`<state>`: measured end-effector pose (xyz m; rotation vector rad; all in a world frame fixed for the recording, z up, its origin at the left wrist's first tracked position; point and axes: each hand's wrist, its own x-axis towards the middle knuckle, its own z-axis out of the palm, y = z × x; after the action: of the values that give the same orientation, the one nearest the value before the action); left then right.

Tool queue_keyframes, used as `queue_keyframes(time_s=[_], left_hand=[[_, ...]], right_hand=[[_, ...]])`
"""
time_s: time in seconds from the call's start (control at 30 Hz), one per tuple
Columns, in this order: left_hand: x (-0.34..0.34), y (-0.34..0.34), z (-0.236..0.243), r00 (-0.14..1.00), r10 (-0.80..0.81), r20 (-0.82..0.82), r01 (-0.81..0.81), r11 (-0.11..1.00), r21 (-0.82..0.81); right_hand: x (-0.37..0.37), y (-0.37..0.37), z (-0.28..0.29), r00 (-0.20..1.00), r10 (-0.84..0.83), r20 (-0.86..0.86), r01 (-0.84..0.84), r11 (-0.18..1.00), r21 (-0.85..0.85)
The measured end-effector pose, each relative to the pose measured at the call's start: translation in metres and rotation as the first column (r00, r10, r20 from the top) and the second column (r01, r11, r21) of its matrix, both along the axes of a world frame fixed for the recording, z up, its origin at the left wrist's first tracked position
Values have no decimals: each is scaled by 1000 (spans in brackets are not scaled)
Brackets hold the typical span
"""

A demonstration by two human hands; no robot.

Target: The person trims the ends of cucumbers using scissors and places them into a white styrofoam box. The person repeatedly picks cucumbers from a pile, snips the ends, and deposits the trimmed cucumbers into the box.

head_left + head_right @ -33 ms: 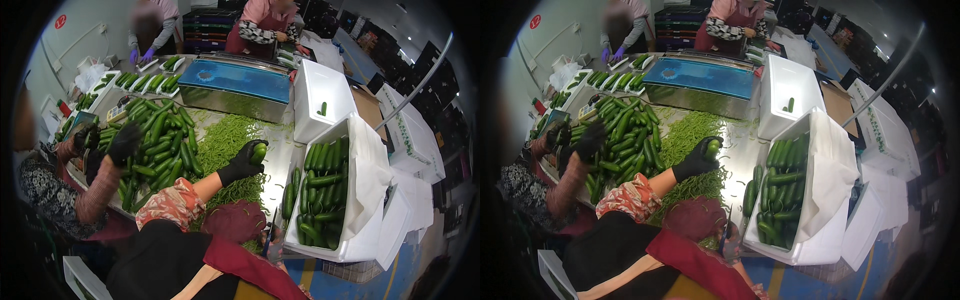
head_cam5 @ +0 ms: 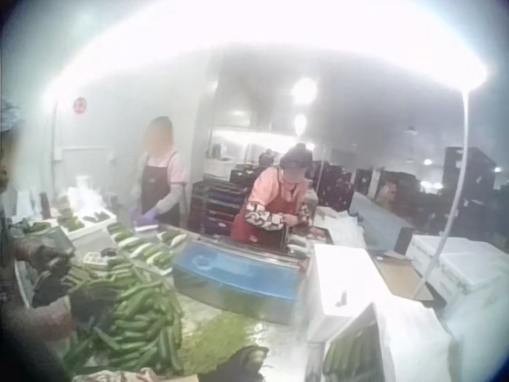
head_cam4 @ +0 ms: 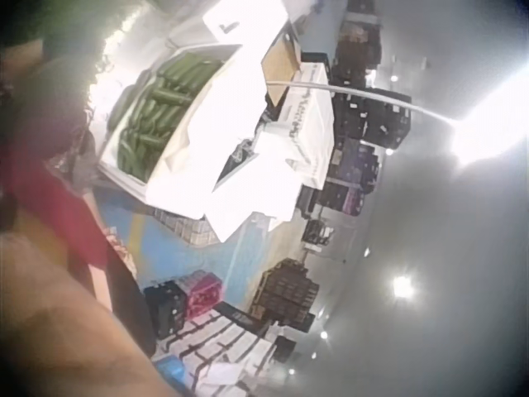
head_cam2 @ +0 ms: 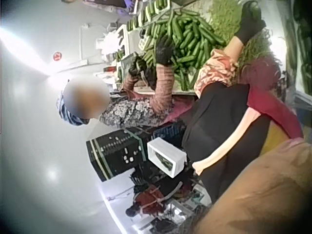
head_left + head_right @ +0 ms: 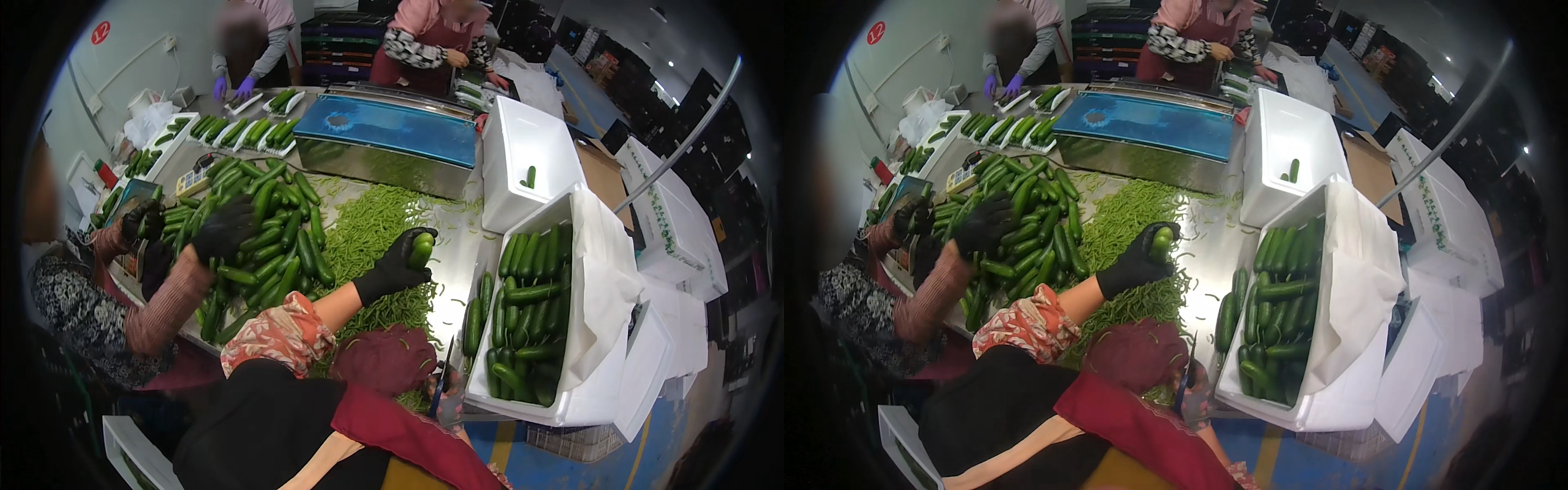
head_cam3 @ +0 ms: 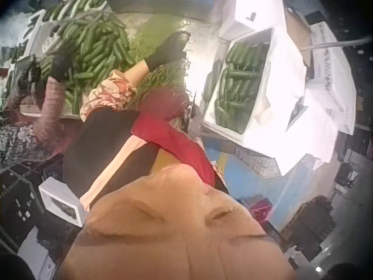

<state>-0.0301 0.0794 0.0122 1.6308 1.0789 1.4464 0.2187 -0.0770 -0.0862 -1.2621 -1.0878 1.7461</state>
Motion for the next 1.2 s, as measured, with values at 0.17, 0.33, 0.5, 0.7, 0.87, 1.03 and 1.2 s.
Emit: queue_keyframes(time_s=[0.17,0.33,0.5,0.7,0.87,1.03,1.2], left_hand=[[-14,-49,-2,317,-30,948,517,843,-146],[-4,-83,17,-106,217,970,542,831,-126],[-1,-100,5,-152,266,952,630,768,-114],[5,-110,-11,-181,359,915,645,746,-165],[-3,-110,-22,-178,285,942,681,727,-91],[-3,-113,-29,-170,290,942,622,773,-125],[4,-117,-33,-217,321,922,700,710,-83]], right_hand=[[-2,-2,-16,1000,13,11,-11,991,-136],[-24,2,-7,930,-167,-328,145,985,-90],[-47,16,11,991,-68,113,25,938,347],[-56,27,4,913,21,-407,22,995,100],[-52,18,-11,845,-118,-522,50,989,-142],[-56,5,-15,975,-28,219,-53,933,356],[-69,7,-22,901,-117,-417,103,993,-56]])
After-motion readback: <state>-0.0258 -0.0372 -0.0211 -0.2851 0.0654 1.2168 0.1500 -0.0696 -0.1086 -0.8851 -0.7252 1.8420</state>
